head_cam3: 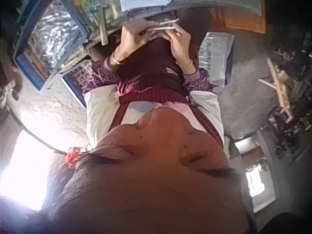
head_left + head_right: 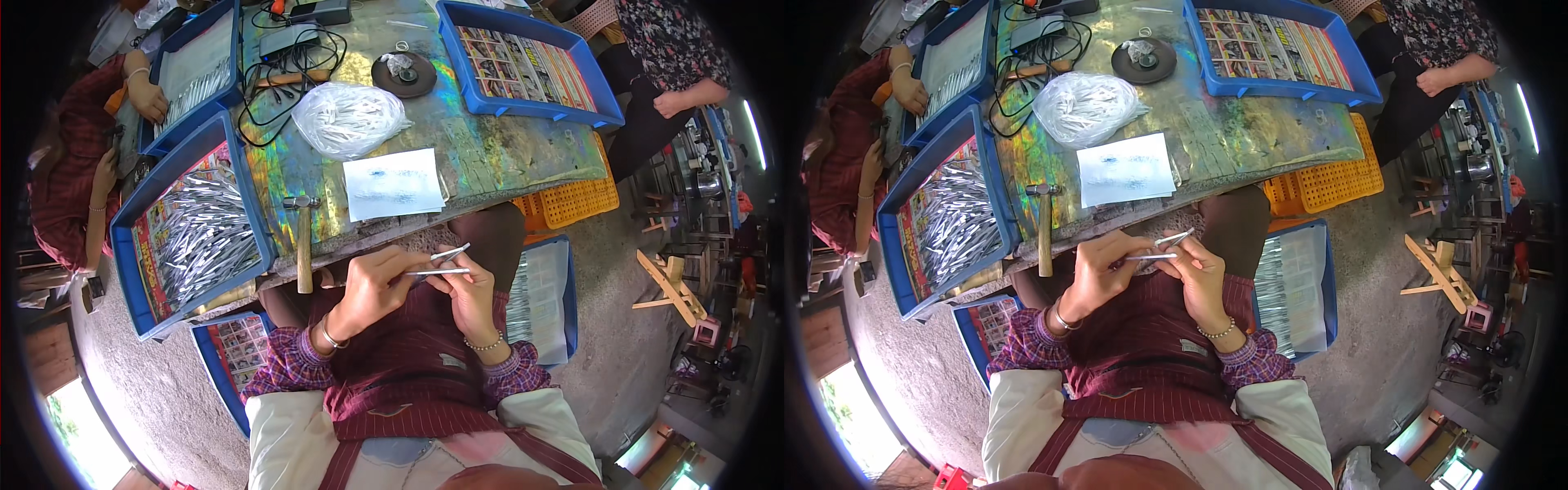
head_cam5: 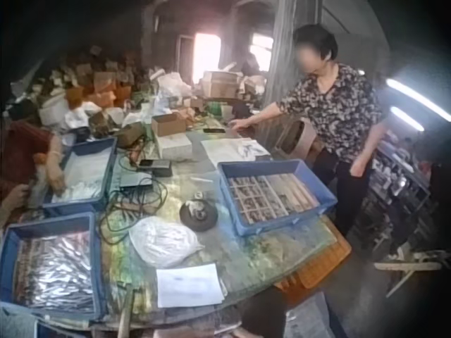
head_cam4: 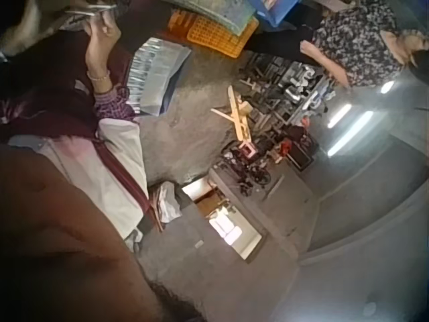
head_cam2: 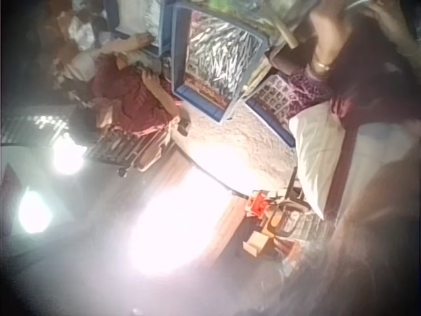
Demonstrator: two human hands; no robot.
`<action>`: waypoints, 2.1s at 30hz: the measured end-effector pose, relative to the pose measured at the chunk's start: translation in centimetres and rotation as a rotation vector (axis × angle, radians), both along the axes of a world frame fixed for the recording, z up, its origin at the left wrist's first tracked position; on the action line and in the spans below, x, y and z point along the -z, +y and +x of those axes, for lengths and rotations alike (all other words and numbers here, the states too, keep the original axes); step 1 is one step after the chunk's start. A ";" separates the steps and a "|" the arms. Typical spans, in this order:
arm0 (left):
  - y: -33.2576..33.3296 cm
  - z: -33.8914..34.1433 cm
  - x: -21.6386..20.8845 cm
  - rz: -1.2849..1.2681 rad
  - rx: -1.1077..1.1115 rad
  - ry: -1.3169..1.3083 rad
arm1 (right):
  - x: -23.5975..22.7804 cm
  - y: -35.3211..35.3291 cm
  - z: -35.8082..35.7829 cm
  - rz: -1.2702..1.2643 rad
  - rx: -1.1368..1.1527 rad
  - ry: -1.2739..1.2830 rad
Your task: Assembling small metal components by attaching them to thin rods on a workbench.
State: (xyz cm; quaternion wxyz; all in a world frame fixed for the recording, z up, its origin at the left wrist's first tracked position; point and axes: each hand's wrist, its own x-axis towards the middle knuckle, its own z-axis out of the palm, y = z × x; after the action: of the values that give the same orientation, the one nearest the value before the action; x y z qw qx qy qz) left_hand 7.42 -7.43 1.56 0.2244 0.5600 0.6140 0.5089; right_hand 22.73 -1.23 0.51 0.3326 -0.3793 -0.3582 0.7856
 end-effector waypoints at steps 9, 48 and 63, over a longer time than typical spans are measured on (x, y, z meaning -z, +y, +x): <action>0.2 2.0 0.0 0.094 0.012 0.118 | 0.7 0.3 0.6 0.010 0.046 -0.010; 5.3 -7.4 -3.2 0.425 0.034 -0.935 | 0.0 9.7 -8.6 1.503 -0.331 -0.539; 7.2 -6.4 -5.1 0.590 0.186 -0.704 | 0.4 9.7 -8.6 1.530 -0.253 -0.451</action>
State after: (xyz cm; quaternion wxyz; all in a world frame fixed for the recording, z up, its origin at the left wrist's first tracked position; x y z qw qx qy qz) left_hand 1.00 -0.22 6.69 0.2952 0.4457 0.2769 0.7985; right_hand 14.11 8.46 0.08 0.3284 -0.1525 -0.8955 0.2590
